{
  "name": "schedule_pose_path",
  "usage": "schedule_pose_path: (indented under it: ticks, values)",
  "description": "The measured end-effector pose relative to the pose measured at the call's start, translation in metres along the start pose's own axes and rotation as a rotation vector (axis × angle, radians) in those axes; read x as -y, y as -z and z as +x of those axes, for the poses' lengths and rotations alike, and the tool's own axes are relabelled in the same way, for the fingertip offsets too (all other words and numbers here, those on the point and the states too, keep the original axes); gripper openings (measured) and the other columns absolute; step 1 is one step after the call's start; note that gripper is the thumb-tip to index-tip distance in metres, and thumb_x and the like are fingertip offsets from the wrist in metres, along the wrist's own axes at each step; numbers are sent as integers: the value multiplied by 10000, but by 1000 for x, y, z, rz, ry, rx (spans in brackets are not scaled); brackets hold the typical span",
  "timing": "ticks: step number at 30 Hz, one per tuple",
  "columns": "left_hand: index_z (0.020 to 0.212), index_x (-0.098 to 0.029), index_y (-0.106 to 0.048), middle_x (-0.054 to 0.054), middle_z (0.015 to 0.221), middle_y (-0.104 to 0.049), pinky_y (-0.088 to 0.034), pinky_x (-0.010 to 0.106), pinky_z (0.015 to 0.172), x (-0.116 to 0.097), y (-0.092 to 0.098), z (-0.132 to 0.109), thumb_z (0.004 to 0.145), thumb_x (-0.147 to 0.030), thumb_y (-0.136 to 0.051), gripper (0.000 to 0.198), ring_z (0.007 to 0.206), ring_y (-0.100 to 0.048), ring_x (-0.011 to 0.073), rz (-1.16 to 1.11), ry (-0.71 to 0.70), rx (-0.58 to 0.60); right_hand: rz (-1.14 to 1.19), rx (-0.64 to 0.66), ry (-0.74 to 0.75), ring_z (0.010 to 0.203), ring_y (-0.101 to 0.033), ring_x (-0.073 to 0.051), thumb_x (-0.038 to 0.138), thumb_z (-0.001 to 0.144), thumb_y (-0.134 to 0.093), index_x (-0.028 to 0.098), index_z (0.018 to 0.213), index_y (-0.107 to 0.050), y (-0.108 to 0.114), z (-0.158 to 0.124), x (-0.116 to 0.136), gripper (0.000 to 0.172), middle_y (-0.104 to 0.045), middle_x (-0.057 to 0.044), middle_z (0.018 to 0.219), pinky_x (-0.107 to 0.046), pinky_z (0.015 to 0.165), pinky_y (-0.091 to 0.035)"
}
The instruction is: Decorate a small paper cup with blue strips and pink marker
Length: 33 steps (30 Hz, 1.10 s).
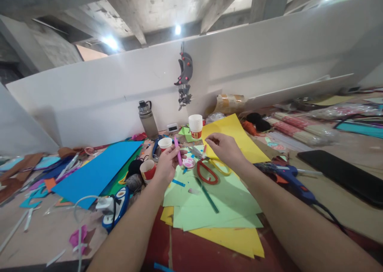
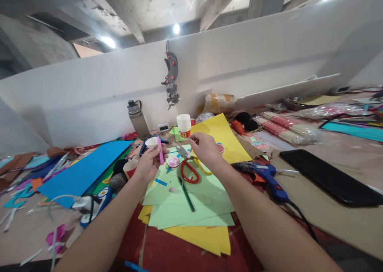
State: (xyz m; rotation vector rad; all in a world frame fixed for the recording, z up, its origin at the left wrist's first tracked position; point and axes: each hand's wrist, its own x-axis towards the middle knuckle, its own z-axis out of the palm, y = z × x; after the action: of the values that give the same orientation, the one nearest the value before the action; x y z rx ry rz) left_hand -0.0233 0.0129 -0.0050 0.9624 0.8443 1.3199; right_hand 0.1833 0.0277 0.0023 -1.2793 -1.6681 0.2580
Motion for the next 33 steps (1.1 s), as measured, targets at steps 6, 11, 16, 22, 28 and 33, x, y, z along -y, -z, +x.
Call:
schedule_pose_path:
  ticks: [6,11,16,22,28,33]
  values:
    - [812,-128,-624,34,708,-650,-405,173,467,3,0,2,622,-284,-767,284,587,-587,102,39,-10,-4,-77,4,38,674,-607,-188,246,779,-521,208,782,-672,1,1,-2,156,-686,-41,741,-312,630,-442]
    - [762,-131,-606,4,655,-612,-356,162,417,6,0,4,588,-297,-792,304,502,-521,63,59,-11,-13,-171,43,31,681,-597,-184,213,777,-525,203,805,-665,2,3,-7,143,-685,-49,779,-305,631,-433]
    - [805,-126,-615,33,696,-638,-366,171,421,7,1,4,632,-346,-757,314,511,-534,74,82,5,6,-240,82,-34,692,-593,-183,207,761,-555,219,788,-670,5,3,-11,118,-694,-49,801,-285,617,-410]
    - [846,-124,-619,36,690,-640,-376,182,436,6,-2,1,645,-347,-745,326,523,-547,84,55,17,-4,-332,239,-144,727,-600,-160,268,787,-551,209,790,-678,11,3,-10,140,-699,-50,808,-239,625,-390]
    - [861,-126,-623,37,686,-642,-361,188,435,6,-4,-1,640,-363,-743,345,516,-545,87,85,12,0,-292,299,-144,721,-596,-157,264,782,-548,198,791,-685,14,2,-3,152,-696,-42,790,-234,618,-394]
    - [896,-129,-629,36,696,-654,-369,186,462,4,-3,-1,648,-357,-732,353,537,-558,87,75,-14,-18,-51,499,-81,643,-583,-131,268,754,-577,203,760,-680,12,-6,13,122,-680,1,712,-220,564,-385]
